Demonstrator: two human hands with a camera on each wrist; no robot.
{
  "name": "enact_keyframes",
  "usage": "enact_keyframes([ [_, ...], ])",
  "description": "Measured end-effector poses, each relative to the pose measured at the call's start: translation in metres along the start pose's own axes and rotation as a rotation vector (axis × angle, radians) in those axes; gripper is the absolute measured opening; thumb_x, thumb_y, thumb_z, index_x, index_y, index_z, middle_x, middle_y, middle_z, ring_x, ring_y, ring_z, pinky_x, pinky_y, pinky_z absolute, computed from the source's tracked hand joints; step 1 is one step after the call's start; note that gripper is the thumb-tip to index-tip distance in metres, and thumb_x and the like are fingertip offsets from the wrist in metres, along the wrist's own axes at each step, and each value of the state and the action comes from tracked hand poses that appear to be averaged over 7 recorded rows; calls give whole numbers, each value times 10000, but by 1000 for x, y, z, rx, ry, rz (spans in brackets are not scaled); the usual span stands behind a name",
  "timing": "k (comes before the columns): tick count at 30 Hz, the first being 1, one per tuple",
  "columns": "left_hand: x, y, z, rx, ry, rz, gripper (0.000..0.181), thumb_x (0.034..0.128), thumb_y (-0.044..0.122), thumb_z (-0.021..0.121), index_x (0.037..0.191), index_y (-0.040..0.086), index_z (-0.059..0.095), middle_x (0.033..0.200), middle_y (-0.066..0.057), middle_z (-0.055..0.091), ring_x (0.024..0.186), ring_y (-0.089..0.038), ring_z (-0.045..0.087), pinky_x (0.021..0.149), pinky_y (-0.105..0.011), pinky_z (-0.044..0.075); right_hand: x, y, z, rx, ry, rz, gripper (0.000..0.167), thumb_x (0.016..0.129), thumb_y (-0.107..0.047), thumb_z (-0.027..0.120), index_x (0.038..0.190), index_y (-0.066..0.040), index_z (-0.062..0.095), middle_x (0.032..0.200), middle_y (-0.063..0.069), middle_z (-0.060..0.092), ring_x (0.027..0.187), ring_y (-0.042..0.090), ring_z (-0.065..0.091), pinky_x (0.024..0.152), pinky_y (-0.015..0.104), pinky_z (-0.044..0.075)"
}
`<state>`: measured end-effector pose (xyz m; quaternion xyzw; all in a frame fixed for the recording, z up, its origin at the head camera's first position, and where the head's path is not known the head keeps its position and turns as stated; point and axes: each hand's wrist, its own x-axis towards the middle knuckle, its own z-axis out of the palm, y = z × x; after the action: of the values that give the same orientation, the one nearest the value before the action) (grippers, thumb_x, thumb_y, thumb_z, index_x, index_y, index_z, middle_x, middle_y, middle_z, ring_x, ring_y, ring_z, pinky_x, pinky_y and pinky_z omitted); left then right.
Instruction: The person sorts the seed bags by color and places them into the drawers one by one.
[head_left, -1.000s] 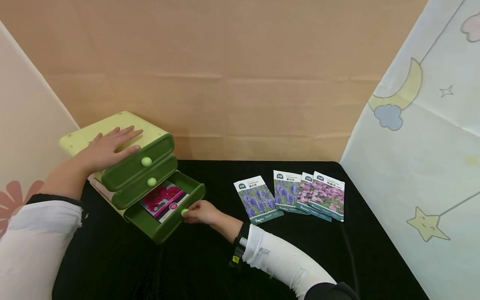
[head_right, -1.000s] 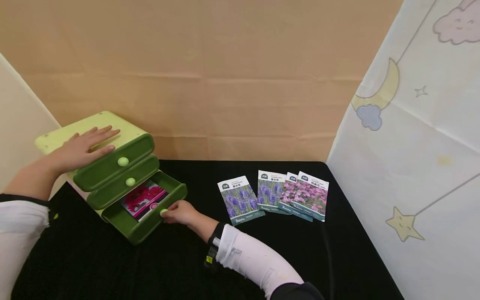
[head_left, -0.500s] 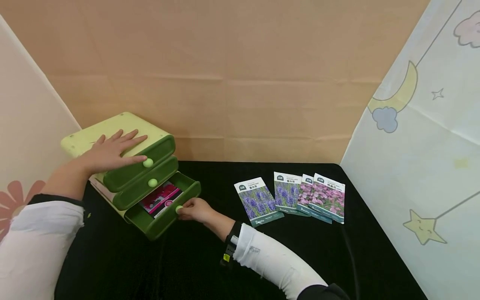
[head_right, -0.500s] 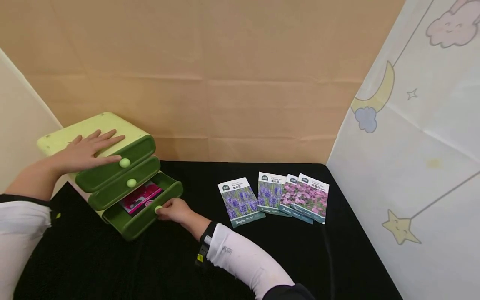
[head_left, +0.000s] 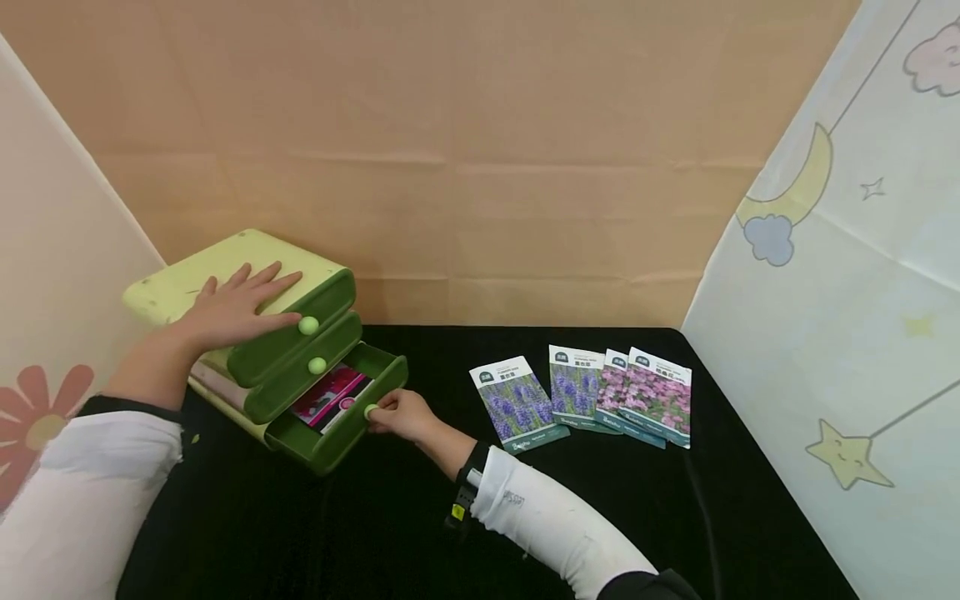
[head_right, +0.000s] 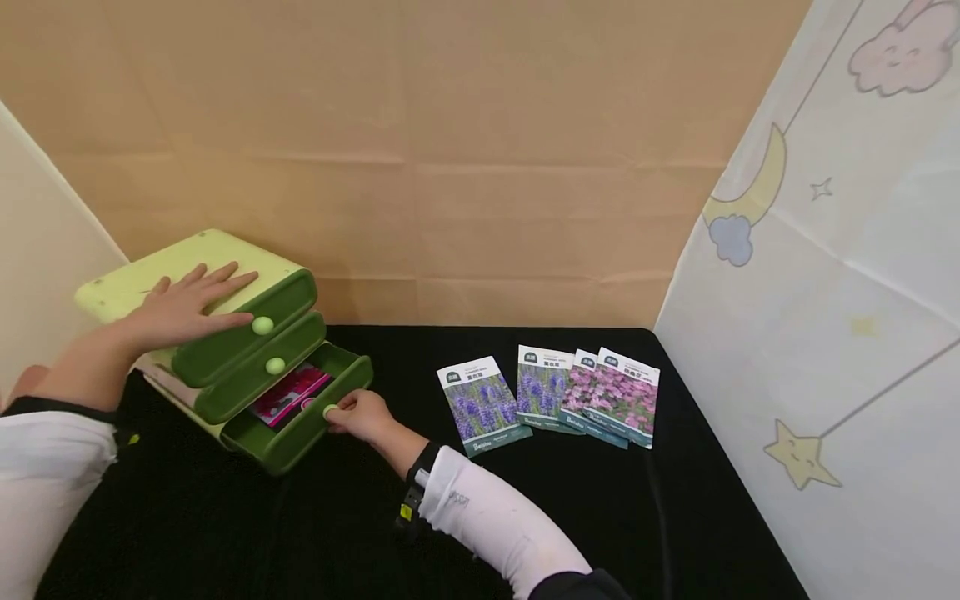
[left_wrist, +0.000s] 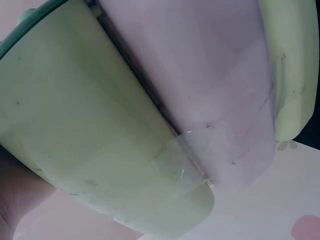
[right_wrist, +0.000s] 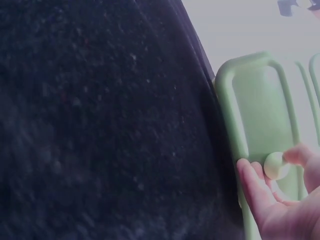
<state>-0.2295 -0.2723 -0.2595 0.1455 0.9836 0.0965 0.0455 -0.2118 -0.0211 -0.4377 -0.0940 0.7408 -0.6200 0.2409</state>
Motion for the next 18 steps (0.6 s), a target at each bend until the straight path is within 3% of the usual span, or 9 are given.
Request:
enact_keyframes([
  [6,5,3,0,11,4,-7,788,953,590,448,1569,202,146,1613,-212,59,1420,-559,-29,1028,-784,-52,3,-5,-3,35,6,28,236,917,-86,641,1077,85,615,989,202,704,936,311,714,822,321,582],
  [18,0,-2,-9,2,-47,13,804,957,547,489,1571,178,121,1605,-239,35,1398,-591,-40,999,-805,-50,25,-12,27,72,5,55,226,906,-59,645,1027,131,658,1000,214,711,951,292,715,800,280,583],
])
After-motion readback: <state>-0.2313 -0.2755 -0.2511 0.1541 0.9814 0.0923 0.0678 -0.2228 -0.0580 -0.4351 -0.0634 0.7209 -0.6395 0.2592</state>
